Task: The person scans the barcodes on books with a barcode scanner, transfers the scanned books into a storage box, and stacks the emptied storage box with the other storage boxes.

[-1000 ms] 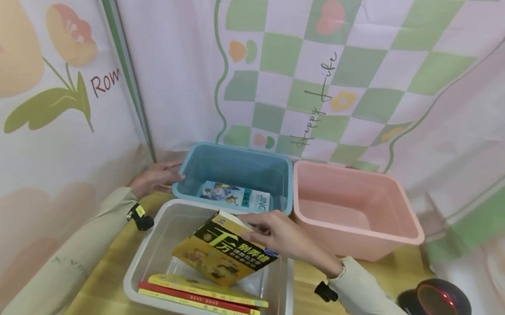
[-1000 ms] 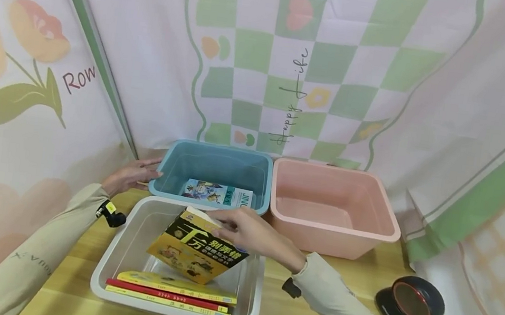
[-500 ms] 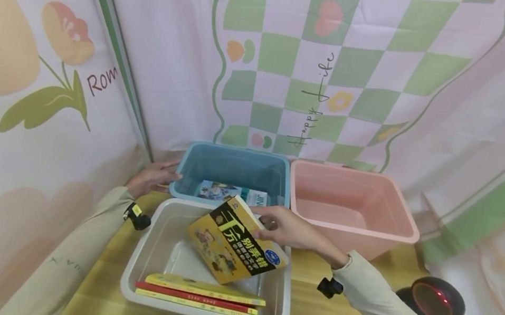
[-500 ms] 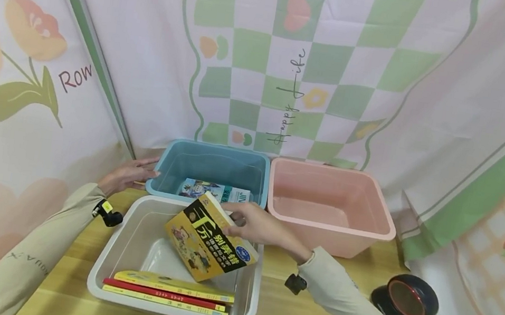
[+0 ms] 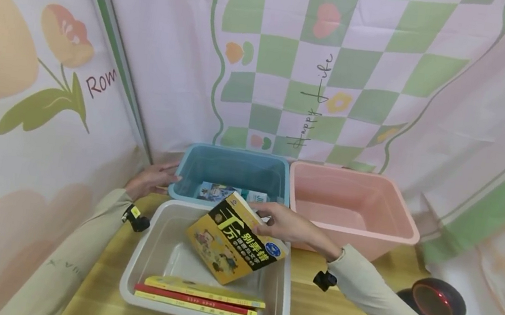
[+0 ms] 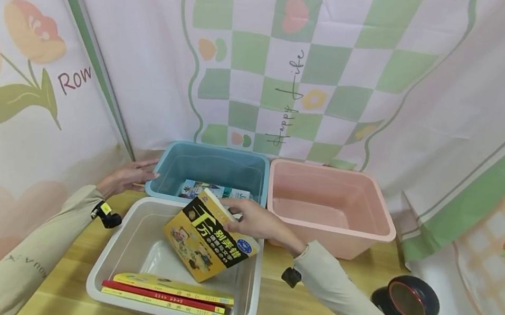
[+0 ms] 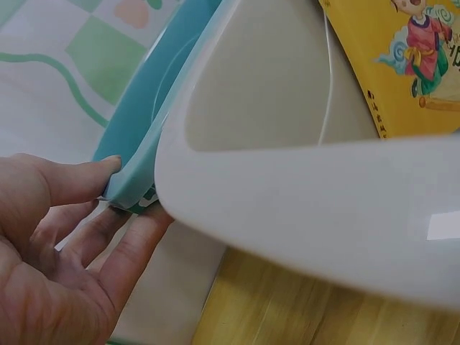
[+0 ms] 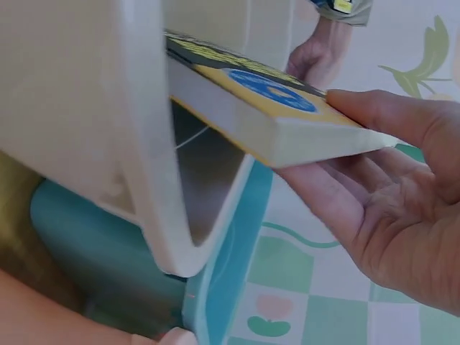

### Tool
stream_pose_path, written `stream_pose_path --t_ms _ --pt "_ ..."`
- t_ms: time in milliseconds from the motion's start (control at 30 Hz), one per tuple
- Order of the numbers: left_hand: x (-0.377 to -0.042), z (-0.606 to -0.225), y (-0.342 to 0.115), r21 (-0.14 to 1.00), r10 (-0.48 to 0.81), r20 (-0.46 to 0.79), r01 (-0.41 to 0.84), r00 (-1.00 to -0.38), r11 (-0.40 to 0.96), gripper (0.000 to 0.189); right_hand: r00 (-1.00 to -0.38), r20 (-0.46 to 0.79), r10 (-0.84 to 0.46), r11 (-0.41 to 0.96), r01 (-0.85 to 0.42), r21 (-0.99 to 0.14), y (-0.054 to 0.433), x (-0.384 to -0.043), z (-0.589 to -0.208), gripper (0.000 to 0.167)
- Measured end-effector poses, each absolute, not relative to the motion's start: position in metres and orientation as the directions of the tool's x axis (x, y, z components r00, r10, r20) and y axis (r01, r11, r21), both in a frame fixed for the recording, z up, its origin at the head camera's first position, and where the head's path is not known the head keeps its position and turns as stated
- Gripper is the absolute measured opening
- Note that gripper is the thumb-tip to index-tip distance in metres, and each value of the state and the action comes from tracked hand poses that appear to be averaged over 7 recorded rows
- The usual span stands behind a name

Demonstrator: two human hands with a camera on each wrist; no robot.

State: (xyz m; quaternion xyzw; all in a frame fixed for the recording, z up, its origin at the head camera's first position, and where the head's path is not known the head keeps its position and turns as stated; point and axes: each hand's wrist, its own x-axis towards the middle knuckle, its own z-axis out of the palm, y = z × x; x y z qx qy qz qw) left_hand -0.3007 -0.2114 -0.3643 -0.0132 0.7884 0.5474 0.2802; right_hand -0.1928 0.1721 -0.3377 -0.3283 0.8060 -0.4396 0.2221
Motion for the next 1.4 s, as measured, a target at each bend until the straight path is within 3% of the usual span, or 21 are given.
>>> stream_pose_path --t_ms 333,733,1000,1300,1400 --pt "-0.304 -0.362 -0.211 0.850 0.268 -0.462 -0.336 -0.845 0.406 0.071 -0.738 -0.056 -0.672 0.444 -0.342 -0.828 0.175 -0.190 -0.338 0.057" --pt "-0.301 -0.361 -0.209 0.861 0.283 -0.447 -0.321 -0.849 0.395 0.071 -0.799 -0.059 -0.599 0.402 -0.236 -0.884 0.187 -0.181 -0.334 0.056" --pt "-0.301 -0.364 -0.210 0.860 0.281 -0.452 -0.330 -0.847 0.389 0.070 -0.769 -0.056 -0.636 0.286 -0.168 -0.943 0.221 -0.185 -0.321 0.062" --pt "-0.298 -0.366 -0.211 0.863 0.274 -0.445 -0.326 -0.853 0.386 0.070 -0.823 -0.128 -0.553 0.306 -0.057 -0.950 0.260 -0.177 -0.296 0.066" --pt "-0.298 -0.365 -0.211 0.865 0.277 -0.441 -0.322 -0.854 0.384 0.069 -0.851 -0.103 -0.515 0.339 -0.092 -0.936 0.273 -0.171 -0.284 0.064"
